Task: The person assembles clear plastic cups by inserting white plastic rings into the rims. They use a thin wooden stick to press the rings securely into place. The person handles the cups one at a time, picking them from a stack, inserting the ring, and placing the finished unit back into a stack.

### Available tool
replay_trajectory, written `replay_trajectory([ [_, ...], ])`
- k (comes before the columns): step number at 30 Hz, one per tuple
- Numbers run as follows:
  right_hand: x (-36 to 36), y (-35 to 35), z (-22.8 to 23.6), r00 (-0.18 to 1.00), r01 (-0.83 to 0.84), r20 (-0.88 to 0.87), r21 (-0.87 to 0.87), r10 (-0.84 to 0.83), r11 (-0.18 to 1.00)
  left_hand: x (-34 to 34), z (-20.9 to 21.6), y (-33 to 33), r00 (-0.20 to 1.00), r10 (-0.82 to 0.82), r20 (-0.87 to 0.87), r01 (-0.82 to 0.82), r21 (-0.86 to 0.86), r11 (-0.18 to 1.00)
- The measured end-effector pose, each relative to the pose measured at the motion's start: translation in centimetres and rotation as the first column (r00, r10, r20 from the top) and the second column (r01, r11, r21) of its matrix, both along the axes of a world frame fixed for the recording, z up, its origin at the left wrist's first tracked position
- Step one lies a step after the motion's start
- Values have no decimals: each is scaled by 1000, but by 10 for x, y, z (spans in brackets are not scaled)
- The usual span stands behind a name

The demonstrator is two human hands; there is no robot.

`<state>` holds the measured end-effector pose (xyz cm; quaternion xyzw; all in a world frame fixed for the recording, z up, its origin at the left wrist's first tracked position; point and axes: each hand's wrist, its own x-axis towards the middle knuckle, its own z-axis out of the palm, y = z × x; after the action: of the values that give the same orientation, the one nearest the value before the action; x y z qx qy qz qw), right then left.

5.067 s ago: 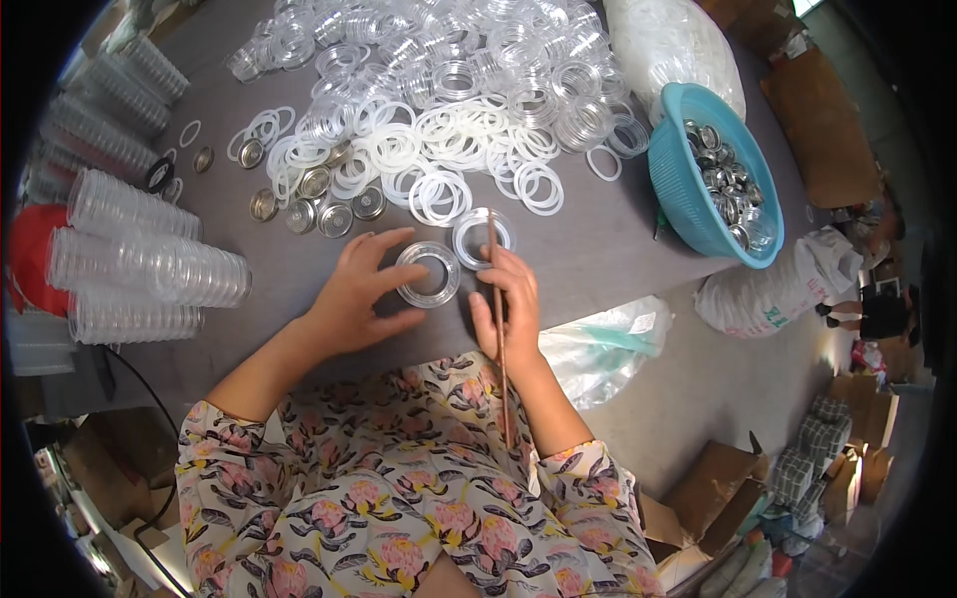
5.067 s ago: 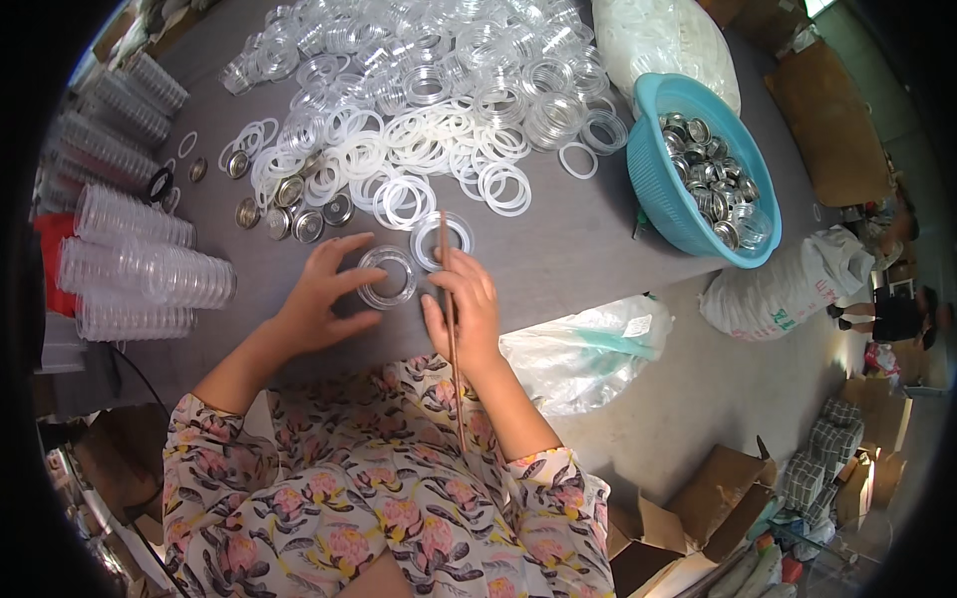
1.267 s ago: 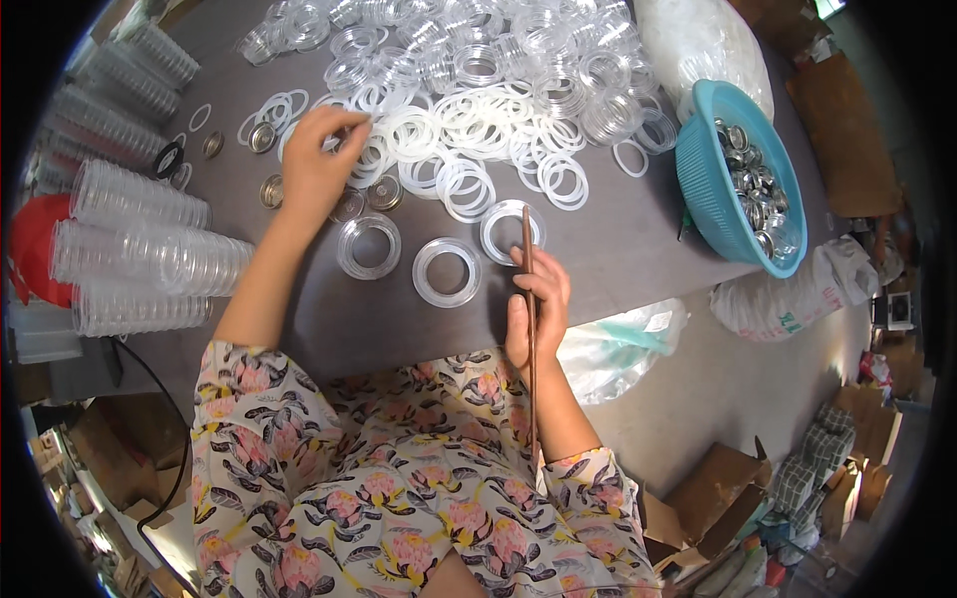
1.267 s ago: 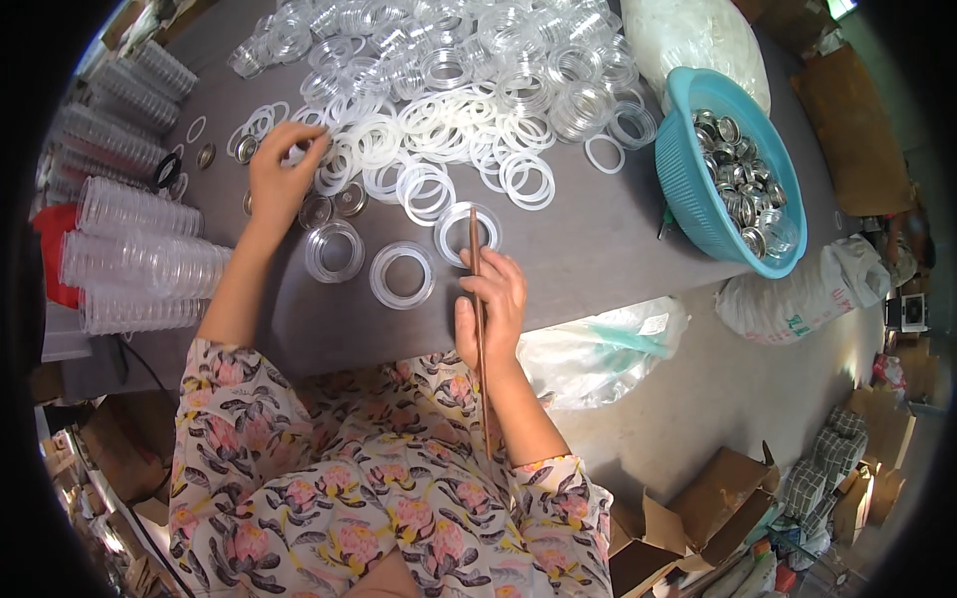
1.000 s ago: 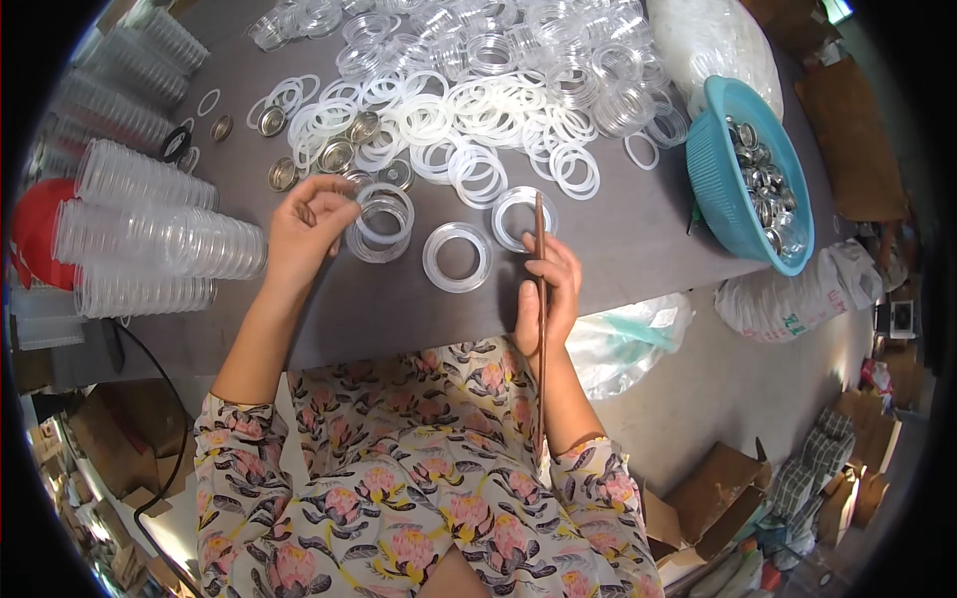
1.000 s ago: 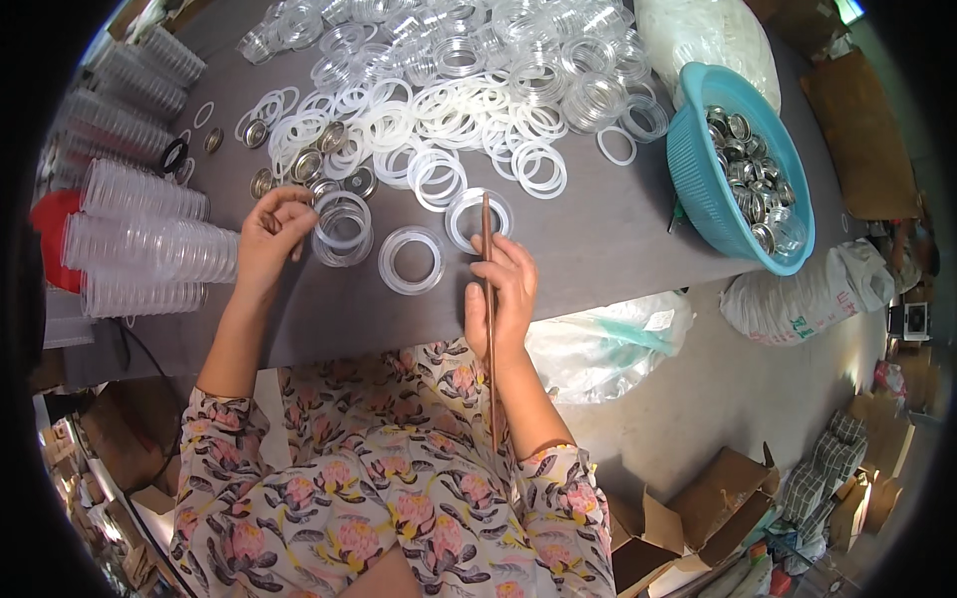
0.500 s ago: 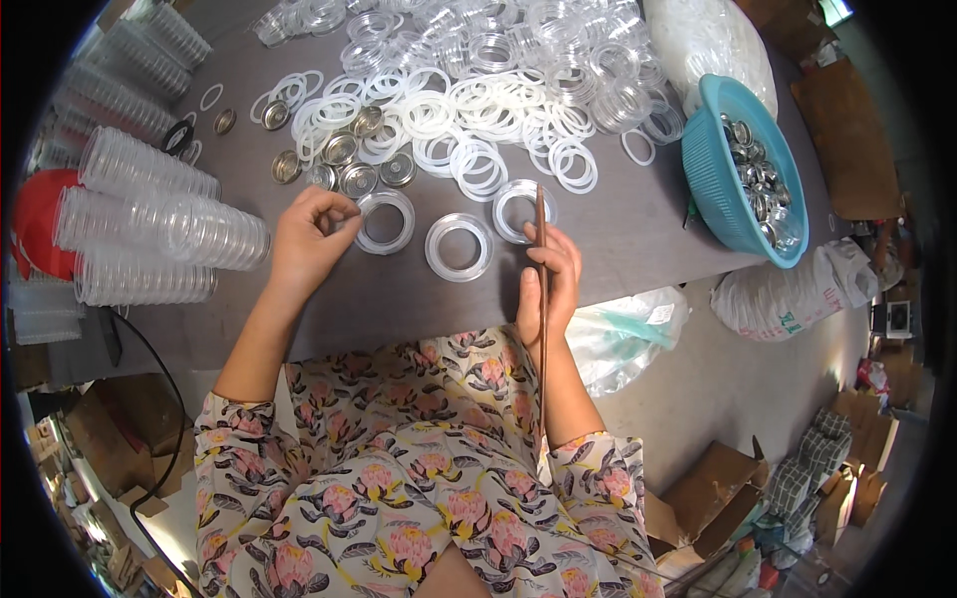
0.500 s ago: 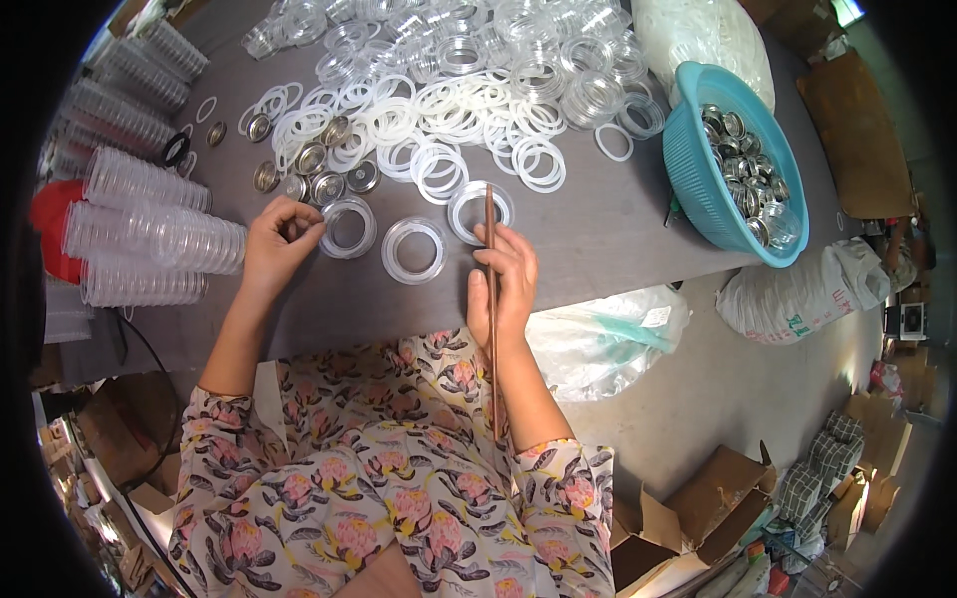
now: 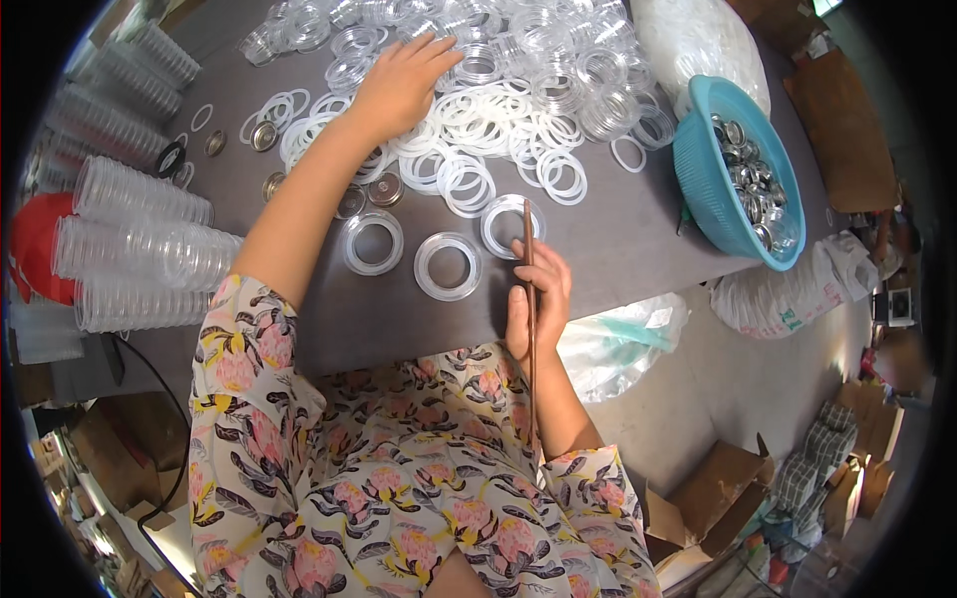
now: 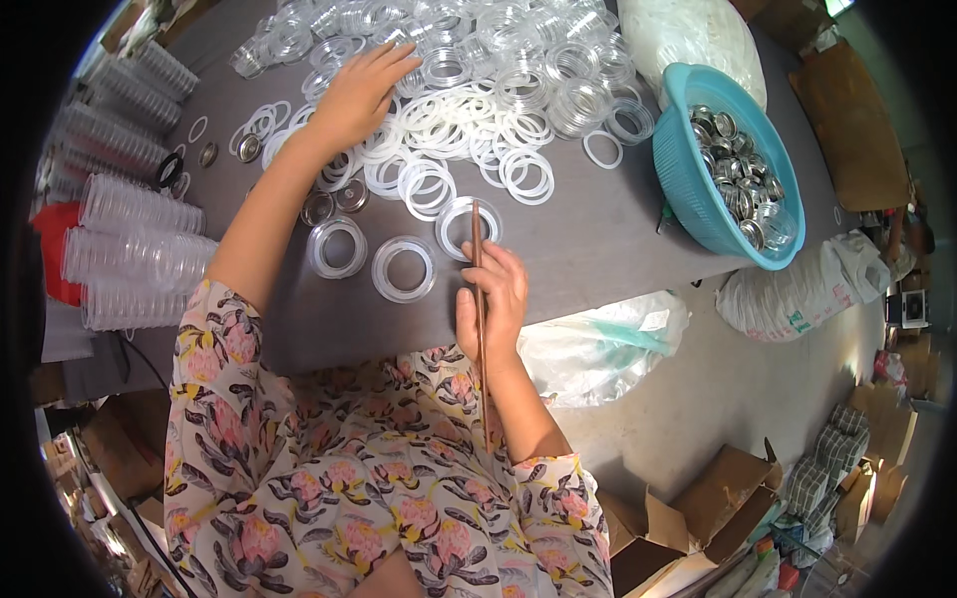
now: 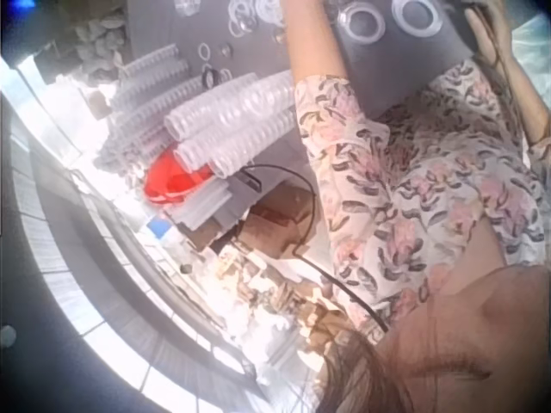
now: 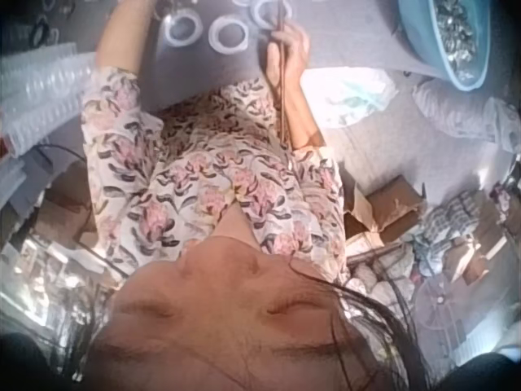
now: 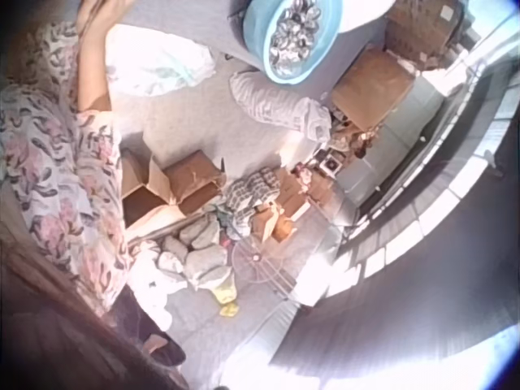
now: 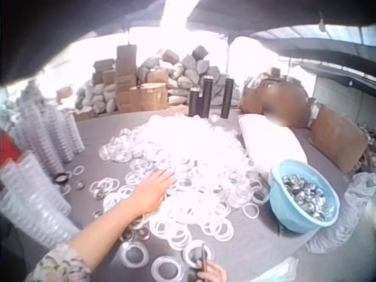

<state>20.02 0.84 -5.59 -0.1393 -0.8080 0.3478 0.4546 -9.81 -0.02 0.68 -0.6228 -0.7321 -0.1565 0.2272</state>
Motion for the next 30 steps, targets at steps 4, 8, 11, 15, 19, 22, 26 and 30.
replay_trajectory([
  [4,2,1,-1,1000,-2,8,15,2,1000,-17,-1,6,983,66,-169,-91,-146,985],
  [8,0,1,-4,1000,-15,-16,14,15,1000,-4,18,-23,950,36,310,-73,106,992],
  [11,1,2,-2,1000,-20,-16,19,20,1000,34,36,-66,435,-88,896,-322,246,914],
  [15,2,-1,1,998,-26,-58,-79,21,997,66,33,-155,561,47,826,-344,181,921],
  [19,1,-1,3,999,-25,-38,-65,23,998,108,17,-217,716,188,673,-248,-7,969],
  [22,-1,-2,3,998,-33,-53,-81,29,996,120,7,-231,772,200,603,-152,-131,980],
  [26,2,-1,-1,998,-64,-15,-100,63,993,108,19,-218,791,69,608,-56,-39,998],
  [30,2,-4,0,998,-61,-27,-144,57,988,71,21,-181,819,297,492,-350,17,937],
])
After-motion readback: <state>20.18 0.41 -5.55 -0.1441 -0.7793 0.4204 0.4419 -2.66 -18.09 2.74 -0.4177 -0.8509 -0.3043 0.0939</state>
